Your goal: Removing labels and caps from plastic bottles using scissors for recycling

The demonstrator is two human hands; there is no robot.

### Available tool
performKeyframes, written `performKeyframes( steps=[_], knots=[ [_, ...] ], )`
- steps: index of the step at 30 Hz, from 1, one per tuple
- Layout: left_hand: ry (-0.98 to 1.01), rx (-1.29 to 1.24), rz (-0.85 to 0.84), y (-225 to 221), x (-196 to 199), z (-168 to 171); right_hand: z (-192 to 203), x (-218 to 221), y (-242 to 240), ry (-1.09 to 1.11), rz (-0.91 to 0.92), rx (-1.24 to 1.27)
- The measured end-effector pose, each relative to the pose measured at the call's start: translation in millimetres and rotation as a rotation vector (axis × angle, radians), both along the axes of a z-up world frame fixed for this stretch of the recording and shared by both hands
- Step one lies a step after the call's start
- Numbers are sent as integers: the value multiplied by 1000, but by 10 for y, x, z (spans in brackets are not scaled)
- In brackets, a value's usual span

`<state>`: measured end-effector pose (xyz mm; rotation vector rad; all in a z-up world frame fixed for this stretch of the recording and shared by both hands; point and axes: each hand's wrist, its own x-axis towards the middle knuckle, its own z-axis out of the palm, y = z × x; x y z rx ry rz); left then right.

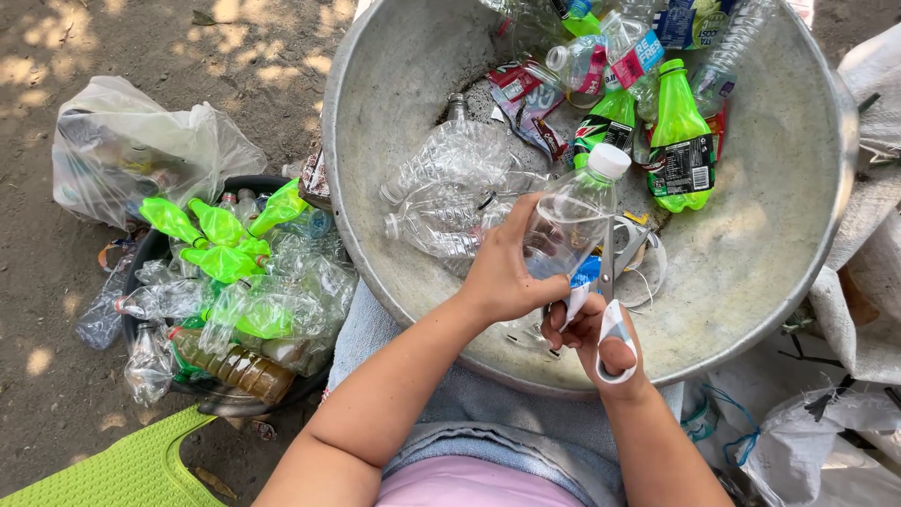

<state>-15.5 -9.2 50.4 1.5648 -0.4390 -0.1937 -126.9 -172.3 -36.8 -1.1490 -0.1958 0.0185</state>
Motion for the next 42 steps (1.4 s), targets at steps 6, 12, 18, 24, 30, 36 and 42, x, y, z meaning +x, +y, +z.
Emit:
performKeyframes(
  steps=[6, 12, 18, 24, 30, 36, 42],
  knots=[
    [-26, 38, -24, 65, -16, 20, -40, 76, -340, -38, -153, 129],
    [23, 14, 55, 108, 53, -171, 283, 150, -229, 1, -399, 133],
    [-30, -29, 52, 96, 49, -145, 490, 203, -107, 160, -277, 100],
    [-407, 222, 44, 114, 40, -216, 493, 252, -85, -33, -622, -158],
    [-868, 612, 19, 90, 16, -206, 361, 271, -564, -4, -1001, -308],
    [-1037, 757, 97, 60, 11, -238, 573, 304, -663, 242, -819, -747],
    [-1045, 865, 26, 105, 136, -232, 414, 317, -653, 268, -720, -599]
  ],
)
